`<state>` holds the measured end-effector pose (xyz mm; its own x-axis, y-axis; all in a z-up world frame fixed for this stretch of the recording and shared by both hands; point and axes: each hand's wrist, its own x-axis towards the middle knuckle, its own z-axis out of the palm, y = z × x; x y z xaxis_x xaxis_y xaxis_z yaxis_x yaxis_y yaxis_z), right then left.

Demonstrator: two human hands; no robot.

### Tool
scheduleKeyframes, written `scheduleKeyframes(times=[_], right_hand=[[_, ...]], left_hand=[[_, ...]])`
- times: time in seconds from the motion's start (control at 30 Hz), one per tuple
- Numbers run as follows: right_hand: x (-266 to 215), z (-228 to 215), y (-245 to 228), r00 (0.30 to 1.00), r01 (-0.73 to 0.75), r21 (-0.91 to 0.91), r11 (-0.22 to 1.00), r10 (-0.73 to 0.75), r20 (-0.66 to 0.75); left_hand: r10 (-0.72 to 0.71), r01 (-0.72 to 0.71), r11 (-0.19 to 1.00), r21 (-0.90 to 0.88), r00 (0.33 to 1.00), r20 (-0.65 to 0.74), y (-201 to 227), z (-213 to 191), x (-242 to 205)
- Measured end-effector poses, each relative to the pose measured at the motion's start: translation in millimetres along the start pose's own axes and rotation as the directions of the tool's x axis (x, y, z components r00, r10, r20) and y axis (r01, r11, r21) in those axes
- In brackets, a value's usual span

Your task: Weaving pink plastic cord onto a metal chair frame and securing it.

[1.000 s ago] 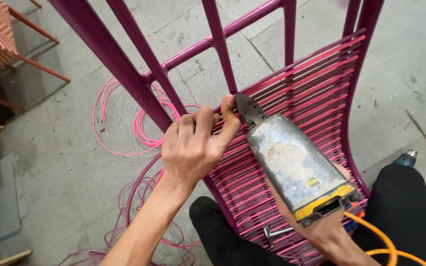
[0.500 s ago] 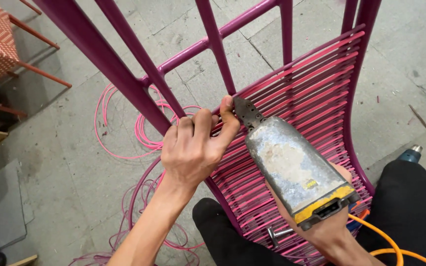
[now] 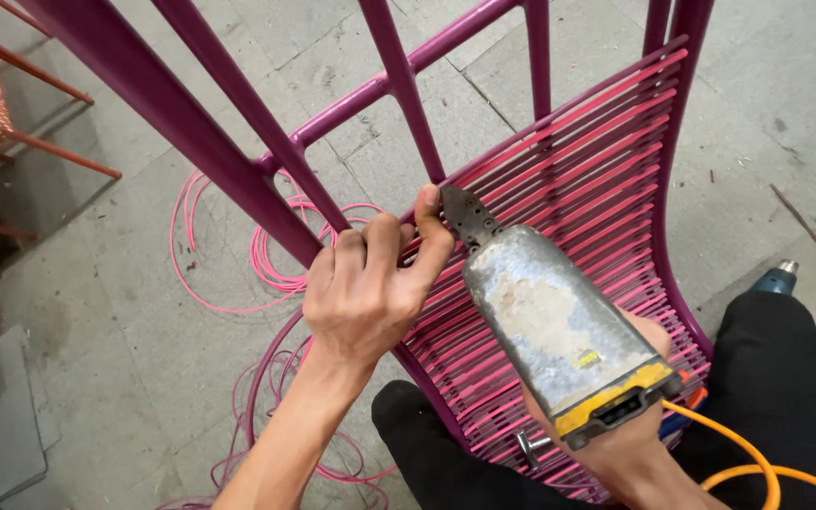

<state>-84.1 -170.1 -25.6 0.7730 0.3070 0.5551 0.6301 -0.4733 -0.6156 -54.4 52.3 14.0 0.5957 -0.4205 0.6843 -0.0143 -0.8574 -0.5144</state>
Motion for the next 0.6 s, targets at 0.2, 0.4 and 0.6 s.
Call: scheduleKeyframes(times=[0.2,0.4,0.6], right_hand=[[-2.0,6.4,-0.9,0.993,-0.104,0.126,0.987,0.11,-0.035],[-15.2,31.1,-4.1,0.671,-0.482,0.869,0.11,0.684,0.285],[-22.5,10.1,5.4,0.917,-0.205,0.664,0.719,0.379,-0.128]], left_hand=[[-0.004,0.002,0.999,-0.04,0.999,-0.045,0.4,6.3,1.3],[-0.036,0.032,0.999,-0.035,0.993,-0.112,7.6,4.2,-1.7],[0.019,-0.02,0.999,-0.025,0.999,-0.043,8.6,-6.3,-5.6]])
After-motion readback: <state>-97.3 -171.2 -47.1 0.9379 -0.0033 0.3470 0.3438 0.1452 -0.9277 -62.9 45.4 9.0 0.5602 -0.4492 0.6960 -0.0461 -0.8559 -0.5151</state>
